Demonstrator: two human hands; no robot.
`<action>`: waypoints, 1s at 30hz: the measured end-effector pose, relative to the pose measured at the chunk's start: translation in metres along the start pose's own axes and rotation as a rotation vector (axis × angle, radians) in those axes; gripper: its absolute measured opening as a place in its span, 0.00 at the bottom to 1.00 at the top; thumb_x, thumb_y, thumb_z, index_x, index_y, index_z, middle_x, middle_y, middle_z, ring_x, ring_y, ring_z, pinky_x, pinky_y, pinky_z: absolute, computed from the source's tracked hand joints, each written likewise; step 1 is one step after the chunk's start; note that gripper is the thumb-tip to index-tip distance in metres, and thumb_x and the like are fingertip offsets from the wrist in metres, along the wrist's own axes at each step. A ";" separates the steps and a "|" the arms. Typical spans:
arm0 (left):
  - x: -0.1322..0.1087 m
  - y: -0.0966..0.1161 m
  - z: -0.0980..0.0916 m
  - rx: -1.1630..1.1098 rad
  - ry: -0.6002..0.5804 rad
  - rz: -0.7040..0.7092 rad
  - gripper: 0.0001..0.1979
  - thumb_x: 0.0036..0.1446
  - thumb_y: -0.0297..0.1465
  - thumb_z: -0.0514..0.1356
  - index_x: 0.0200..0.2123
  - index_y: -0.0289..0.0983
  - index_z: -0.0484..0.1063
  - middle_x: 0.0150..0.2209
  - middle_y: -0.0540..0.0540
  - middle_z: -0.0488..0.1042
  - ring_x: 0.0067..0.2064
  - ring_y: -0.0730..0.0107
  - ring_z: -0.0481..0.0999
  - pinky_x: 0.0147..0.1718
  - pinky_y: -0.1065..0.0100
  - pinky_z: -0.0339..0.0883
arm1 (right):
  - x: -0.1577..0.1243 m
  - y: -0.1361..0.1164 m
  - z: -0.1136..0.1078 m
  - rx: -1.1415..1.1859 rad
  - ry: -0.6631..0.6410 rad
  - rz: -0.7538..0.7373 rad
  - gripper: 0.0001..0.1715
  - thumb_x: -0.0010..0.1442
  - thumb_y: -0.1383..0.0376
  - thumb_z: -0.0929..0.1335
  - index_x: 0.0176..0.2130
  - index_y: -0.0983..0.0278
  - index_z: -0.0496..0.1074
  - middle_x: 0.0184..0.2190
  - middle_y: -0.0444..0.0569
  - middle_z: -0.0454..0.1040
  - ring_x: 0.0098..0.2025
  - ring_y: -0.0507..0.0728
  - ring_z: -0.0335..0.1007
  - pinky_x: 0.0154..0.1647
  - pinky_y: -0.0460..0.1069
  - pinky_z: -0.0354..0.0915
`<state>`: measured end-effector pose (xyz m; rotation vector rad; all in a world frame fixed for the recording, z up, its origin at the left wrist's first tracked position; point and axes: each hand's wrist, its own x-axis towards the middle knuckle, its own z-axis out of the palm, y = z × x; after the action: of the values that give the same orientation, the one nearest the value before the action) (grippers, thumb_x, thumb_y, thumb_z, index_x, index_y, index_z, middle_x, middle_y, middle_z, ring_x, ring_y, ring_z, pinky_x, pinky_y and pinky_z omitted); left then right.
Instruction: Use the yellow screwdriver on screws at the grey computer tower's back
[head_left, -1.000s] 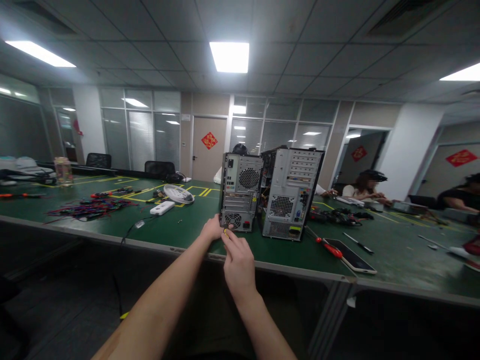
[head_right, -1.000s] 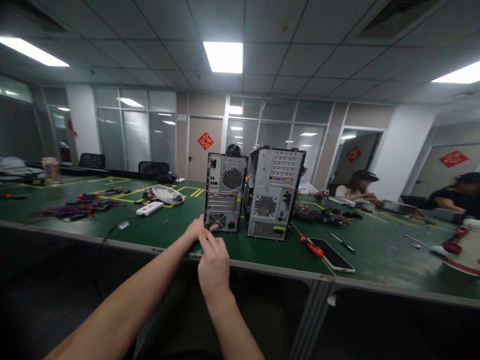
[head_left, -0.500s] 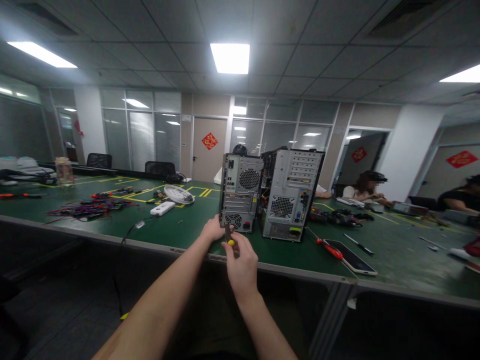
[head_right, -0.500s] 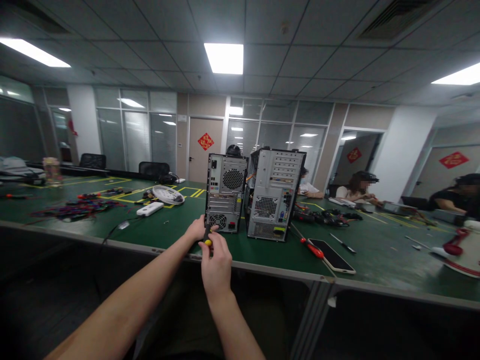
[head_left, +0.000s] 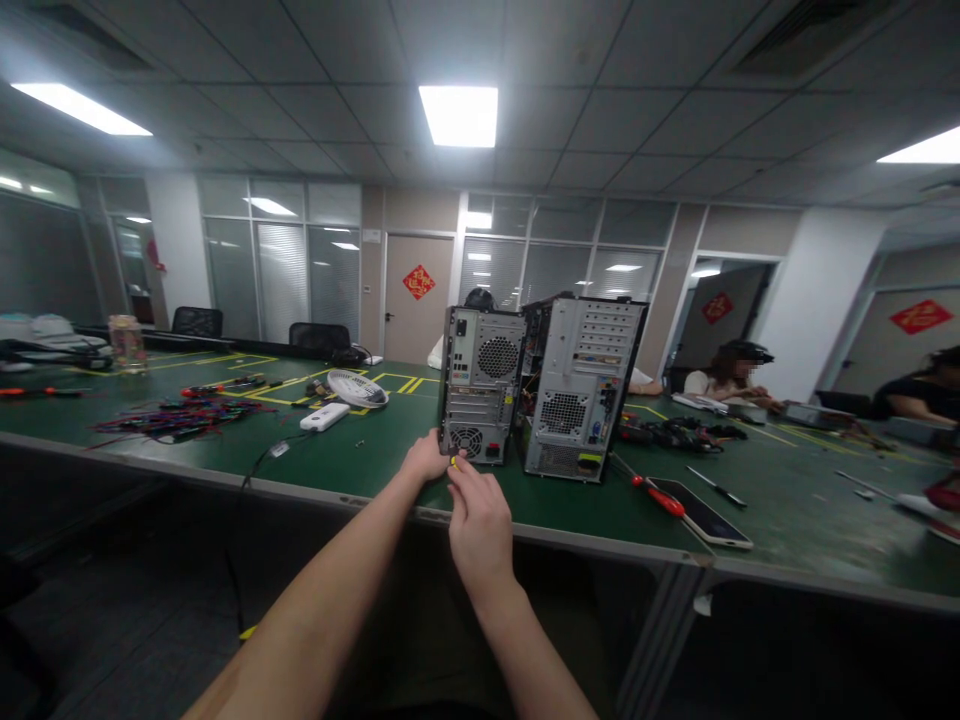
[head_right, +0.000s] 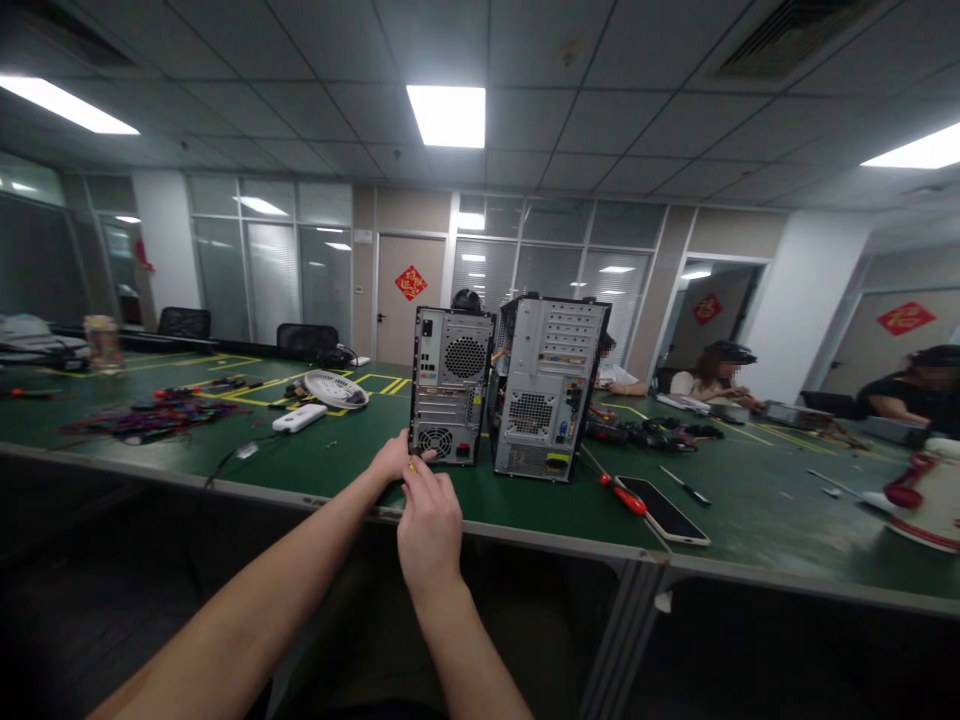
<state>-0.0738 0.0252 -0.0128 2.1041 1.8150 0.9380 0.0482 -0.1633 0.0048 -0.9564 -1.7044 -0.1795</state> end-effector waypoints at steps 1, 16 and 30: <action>0.000 0.000 0.000 0.002 0.001 0.004 0.37 0.53 0.58 0.64 0.56 0.39 0.65 0.52 0.35 0.79 0.55 0.48 0.78 0.49 0.61 0.69 | 0.000 0.000 0.001 0.020 0.010 0.013 0.19 0.68 0.72 0.63 0.52 0.63 0.78 0.55 0.57 0.78 0.54 0.61 0.74 0.58 0.57 0.70; 0.000 0.001 0.000 0.010 -0.005 0.000 0.37 0.53 0.57 0.64 0.56 0.38 0.65 0.52 0.34 0.79 0.55 0.47 0.78 0.49 0.61 0.69 | -0.001 0.001 0.003 0.040 -0.053 0.035 0.19 0.65 0.74 0.64 0.49 0.61 0.80 0.54 0.53 0.78 0.53 0.63 0.75 0.57 0.60 0.70; 0.000 0.000 -0.001 -0.012 -0.003 -0.006 0.38 0.52 0.58 0.63 0.57 0.38 0.65 0.52 0.34 0.78 0.55 0.46 0.78 0.50 0.60 0.69 | -0.002 0.004 0.004 0.211 0.103 0.174 0.13 0.66 0.63 0.69 0.49 0.65 0.78 0.50 0.59 0.78 0.50 0.62 0.76 0.50 0.54 0.74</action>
<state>-0.0744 0.0245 -0.0117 2.0908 1.8085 0.9419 0.0486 -0.1594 -0.0001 -0.9161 -1.5042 0.0641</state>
